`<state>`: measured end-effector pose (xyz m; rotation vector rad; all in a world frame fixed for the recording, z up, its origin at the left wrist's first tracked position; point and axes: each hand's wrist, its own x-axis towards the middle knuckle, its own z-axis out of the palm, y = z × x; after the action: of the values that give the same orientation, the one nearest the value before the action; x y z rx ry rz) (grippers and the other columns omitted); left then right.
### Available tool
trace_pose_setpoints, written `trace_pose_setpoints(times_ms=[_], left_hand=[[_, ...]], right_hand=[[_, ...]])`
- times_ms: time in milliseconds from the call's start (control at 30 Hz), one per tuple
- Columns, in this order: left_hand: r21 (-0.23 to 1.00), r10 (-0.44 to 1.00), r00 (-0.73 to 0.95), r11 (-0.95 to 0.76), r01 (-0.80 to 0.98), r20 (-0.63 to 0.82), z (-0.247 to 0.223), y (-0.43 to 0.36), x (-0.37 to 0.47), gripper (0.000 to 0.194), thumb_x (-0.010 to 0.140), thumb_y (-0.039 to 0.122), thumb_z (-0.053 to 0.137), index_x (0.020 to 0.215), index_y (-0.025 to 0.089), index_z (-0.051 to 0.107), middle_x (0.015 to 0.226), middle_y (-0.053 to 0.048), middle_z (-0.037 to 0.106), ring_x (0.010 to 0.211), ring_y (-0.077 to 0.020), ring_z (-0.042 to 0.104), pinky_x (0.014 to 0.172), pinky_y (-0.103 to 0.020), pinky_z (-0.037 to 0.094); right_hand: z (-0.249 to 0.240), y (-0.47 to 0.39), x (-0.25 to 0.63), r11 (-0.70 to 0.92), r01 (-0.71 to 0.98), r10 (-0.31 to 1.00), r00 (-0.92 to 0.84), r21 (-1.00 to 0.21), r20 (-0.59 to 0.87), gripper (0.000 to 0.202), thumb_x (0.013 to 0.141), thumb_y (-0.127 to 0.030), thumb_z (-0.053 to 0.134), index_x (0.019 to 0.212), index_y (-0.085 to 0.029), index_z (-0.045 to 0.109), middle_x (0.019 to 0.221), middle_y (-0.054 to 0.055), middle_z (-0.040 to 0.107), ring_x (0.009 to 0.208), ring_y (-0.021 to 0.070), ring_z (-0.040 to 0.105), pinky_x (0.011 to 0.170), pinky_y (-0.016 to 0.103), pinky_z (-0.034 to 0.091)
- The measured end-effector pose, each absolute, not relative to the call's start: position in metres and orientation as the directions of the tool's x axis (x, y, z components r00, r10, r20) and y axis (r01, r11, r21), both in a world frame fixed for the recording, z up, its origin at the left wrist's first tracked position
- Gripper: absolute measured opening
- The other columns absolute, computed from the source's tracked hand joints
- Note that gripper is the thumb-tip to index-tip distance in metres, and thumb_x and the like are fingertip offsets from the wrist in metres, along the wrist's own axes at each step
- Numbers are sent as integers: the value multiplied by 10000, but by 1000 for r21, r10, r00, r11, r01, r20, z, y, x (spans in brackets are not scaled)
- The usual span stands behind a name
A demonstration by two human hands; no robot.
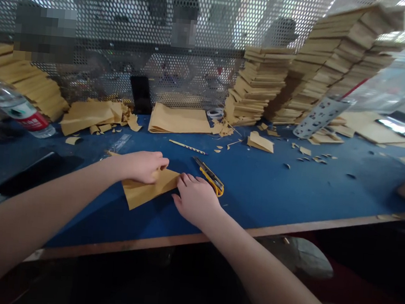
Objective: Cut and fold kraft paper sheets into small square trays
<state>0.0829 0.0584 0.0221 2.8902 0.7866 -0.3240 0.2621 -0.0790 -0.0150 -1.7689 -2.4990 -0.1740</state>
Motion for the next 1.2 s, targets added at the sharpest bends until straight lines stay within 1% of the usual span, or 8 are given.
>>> trace_pose_setpoints(times_ms=[167, 433, 633, 767, 933, 1067, 1133, 1200], left_hand=[[139, 534, 801, -802, 581, -269, 28, 66, 82, 301, 619, 285, 706, 882, 231, 569, 893, -35, 637, 721, -195, 585, 563, -265, 371], [186, 812, 555, -526, 830, -180, 18, 68, 53, 269, 726, 374, 659, 916, 214, 557, 904, -65, 694, 705, -198, 633, 555, -255, 384], [262, 839, 502, -447, 855, -208, 11, 61, 43, 218, 787, 356, 620, 944, 215, 567, 874, -62, 715, 613, -178, 639, 491, -238, 386], [301, 800, 561, -493, 816, -212, 9, 61, 39, 275, 830, 324, 587, 1091, 237, 580, 861, -31, 731, 565, -155, 638, 480, -227, 396], [278, 712, 687, -637, 719, -144, 5, 63, 32, 456, 854, 350, 607, 1298, 256, 560, 1117, -75, 698, 892, -219, 684, 727, -286, 504], [213, 638, 764, -737, 641, -92, 6, 61, 26, 397, 864, 345, 605, 1235, 203, 613, 1352, -147, 537, 1215, -323, 532, 983, -443, 439], [195, 566, 820, -797, 571, -87, 7, 58, 24, 310, 879, 263, 583, 1175, 187, 632, 1444, -135, 465, 1305, -323, 458, 1052, -461, 390], [163, 460, 883, -868, 469, -94, 7, 53, 22, 250, 901, 169, 529, 1122, 177, 646, 1417, -118, 510, 1285, -288, 491, 1059, -438, 396]], right_hand=[[-14, -81, 264, 390, 920, 904, -392, 43, 171, 393, 942, -312, 474, 1223, -73, 609, 1416, 199, 520, 1320, 313, 485, 1125, 441, 364], [-4, -65, 262, 527, 849, 843, -515, -43, 157, 487, 962, -433, 472, 1359, -156, 529, 1445, 150, 505, 1344, 312, 459, 1105, 468, 384], [-4, -34, 257, 605, 792, 795, -594, -80, 121, 425, 943, -398, 520, 1275, -139, 573, 1415, 168, 520, 1312, 317, 479, 1062, 464, 409], [-7, -15, 254, 619, 779, 785, -609, -97, 115, 392, 916, -348, 554, 1233, -120, 587, 1371, 185, 541, 1296, 292, 486, 1047, 437, 417], [-8, -2, 256, 632, 766, 775, -625, -119, 95, 443, 876, -360, 589, 1263, -145, 562, 1342, 160, 560, 1285, 288, 488, 1037, 446, 424], [-14, 0, 257, 623, 766, 781, -621, -158, 69, 536, 876, -421, 561, 1331, -143, 506, 1445, 187, 469, 1361, 327, 413, 1115, 533, 332], [-16, -1, 256, 606, 771, 793, -606, -195, 63, 550, 866, -403, 549, 1334, -120, 494, 1479, 205, 425, 1400, 341, 362, 1145, 551, 277], [-18, -1, 255, 593, 770, 799, -598, -237, 55, 612, 832, -392, 570, 1358, -97, 467, 1498, 216, 397, 1421, 349, 326, 1163, 552, 247]])
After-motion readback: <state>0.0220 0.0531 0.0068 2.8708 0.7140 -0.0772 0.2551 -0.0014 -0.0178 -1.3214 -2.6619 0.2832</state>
